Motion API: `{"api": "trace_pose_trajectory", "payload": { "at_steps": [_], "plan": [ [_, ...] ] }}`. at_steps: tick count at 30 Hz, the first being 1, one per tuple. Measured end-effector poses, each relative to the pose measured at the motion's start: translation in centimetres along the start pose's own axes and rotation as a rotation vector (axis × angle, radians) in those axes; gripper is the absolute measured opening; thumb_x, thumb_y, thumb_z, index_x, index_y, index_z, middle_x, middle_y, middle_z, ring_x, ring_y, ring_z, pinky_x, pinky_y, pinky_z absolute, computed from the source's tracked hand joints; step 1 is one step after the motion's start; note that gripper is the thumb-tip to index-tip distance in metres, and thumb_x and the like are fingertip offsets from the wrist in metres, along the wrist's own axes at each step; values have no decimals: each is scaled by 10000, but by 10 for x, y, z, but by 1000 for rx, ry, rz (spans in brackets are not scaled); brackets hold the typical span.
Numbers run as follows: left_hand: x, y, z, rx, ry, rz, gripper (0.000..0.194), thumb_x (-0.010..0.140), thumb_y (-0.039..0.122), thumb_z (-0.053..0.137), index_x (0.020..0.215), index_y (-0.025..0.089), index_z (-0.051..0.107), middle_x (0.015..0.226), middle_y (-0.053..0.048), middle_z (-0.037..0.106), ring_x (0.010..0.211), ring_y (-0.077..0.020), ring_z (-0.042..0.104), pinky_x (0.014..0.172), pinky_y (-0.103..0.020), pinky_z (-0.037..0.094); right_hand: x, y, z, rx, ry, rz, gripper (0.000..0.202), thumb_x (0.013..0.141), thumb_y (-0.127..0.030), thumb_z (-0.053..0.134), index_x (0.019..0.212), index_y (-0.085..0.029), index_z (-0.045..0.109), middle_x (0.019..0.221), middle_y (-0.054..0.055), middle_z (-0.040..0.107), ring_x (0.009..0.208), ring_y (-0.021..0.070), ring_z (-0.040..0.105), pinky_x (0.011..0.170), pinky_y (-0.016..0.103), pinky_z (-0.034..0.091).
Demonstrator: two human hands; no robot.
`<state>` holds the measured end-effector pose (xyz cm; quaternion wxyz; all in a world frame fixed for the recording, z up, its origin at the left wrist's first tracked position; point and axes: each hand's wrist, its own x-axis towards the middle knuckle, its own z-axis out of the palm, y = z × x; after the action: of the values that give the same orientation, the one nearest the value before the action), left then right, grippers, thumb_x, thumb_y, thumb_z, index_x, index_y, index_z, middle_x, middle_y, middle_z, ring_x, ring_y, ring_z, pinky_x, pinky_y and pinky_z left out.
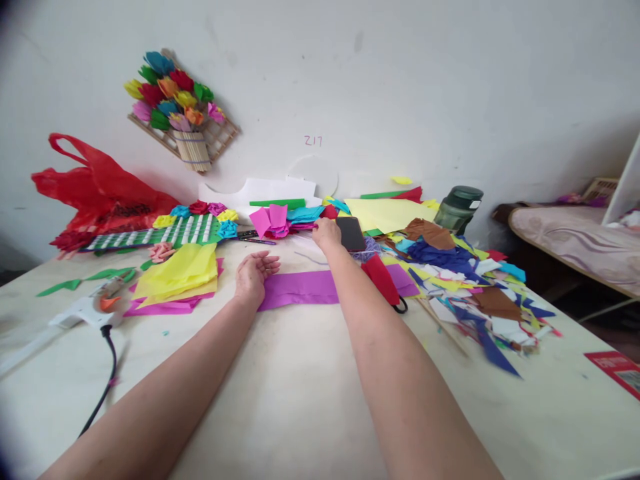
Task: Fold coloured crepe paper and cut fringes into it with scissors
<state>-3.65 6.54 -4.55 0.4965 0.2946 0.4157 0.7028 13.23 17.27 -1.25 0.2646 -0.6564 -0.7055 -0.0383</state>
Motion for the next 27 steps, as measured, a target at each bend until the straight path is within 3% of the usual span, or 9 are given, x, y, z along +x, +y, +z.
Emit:
{"api": "trace_pose_trajectory", "payload": {
  "at_steps": [8, 22, 27],
  "plan": [
    [2, -1, -1, -13, -8, -3, 236, 577, 169, 398, 779, 131, 515, 597, -64, 622, 494, -160, 580, 537, -292, 455, -8, -7, 2, -26, -82, 18, 340, 802, -385, 466, 1032, -220, 655, 1063, 69, 634, 962, 213, 574, 803, 294, 439],
    [1, 1, 0, -11, -23, -16, 246, 578, 150, 381, 791, 133, 503, 601, -57, 618, 500, -161, 577, 543, -288, 447, -3, -11, -2, -152, -94, 102, 341, 859, -415, 416, 918, -220, 690, 949, 101, 671, 879, 205, 606, 728, 295, 432],
    [0, 2, 0, -4, -23, -29, 243, 583, 147, 380, 795, 135, 499, 602, -53, 617, 501, -157, 577, 542, -285, 448, 3, -7, -11, -134, 4, 34, 343, 854, -436, 413, 896, -235, 688, 934, 91, 663, 902, 212, 572, 738, 307, 421]
  ]
}}
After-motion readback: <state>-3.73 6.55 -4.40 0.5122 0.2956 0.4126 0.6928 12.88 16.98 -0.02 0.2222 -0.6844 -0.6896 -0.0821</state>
